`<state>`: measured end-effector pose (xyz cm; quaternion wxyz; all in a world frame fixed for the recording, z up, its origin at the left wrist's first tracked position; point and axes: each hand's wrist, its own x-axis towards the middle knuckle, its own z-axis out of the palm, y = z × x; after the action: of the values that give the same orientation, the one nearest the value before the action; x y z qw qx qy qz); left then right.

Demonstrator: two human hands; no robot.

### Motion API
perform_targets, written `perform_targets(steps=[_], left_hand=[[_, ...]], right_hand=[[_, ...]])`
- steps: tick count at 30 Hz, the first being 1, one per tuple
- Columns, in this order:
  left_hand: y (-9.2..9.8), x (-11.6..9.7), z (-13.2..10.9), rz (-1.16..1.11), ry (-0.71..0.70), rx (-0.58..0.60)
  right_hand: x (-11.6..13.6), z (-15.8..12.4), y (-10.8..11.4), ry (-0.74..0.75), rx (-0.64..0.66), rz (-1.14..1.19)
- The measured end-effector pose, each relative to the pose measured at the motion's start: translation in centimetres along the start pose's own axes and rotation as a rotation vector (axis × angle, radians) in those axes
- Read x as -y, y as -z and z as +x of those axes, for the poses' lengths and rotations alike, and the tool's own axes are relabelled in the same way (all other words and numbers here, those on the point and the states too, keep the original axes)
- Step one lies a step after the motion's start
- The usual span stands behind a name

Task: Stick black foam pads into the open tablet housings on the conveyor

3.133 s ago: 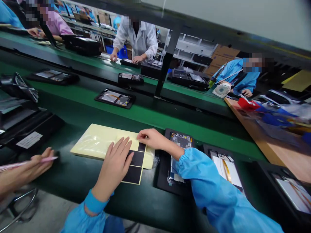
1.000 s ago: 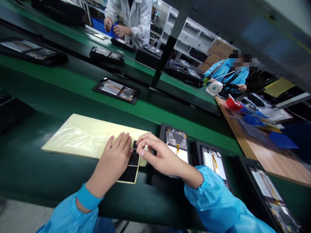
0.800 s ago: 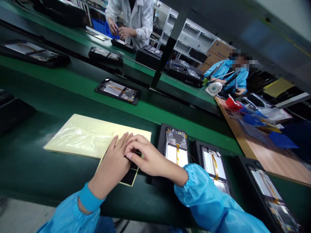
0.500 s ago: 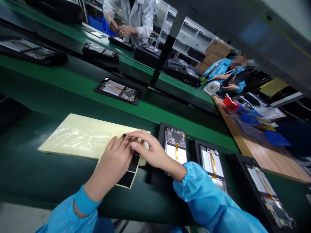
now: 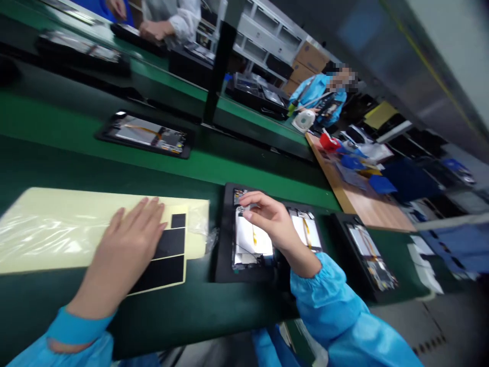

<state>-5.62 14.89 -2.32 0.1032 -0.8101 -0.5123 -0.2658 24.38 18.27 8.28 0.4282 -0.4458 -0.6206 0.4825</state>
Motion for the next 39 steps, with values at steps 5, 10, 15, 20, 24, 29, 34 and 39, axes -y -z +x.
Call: perform_targets(steps=[5, 10, 15, 20, 24, 29, 34, 39], left_hand=[[1.4, -6.4, 1.3, -0.328, -0.290, -0.060], [-0.9, -14.0, 2.9, -0.520, -0.572, 0.092], [-4.5, -14.6, 6.0, -0.561, -0.709, 0.247], [-6.0, -14.2, 9.7, -0.623, -0.888, 0.377], [-6.3, -14.9, 12.0, -0.655, -0.997, 0.510], [-6.3, -15.7, 14.1, -0.686, -1.074, 0.613], [-7.0, -16.2, 16.1, -0.768, -1.105, 0.787], [-8.2, -16.5, 16.7, -0.885, -1.065, 0.842]], right_hand=[[1.1, -9.6, 2.8, -0.256, -0.353, 0.295], [-2.8, -17.6, 2.0, -0.397, -0.435, 0.716], [-4.9, -19.7, 2.0, -0.323, -0.471, 0.888], [-6.1, -20.1, 0.7, -0.235, -0.458, 1.079], [-7.1, -20.3, -0.5, -0.188, -0.462, 1.112], [-7.8, -20.2, -1.0, -0.171, -0.414, 1.170], [-7.8, -20.1, -1.2, -0.239, -0.386, 1.310], [-7.6, -20.1, -1.1, -0.210, -0.412, 1.404]])
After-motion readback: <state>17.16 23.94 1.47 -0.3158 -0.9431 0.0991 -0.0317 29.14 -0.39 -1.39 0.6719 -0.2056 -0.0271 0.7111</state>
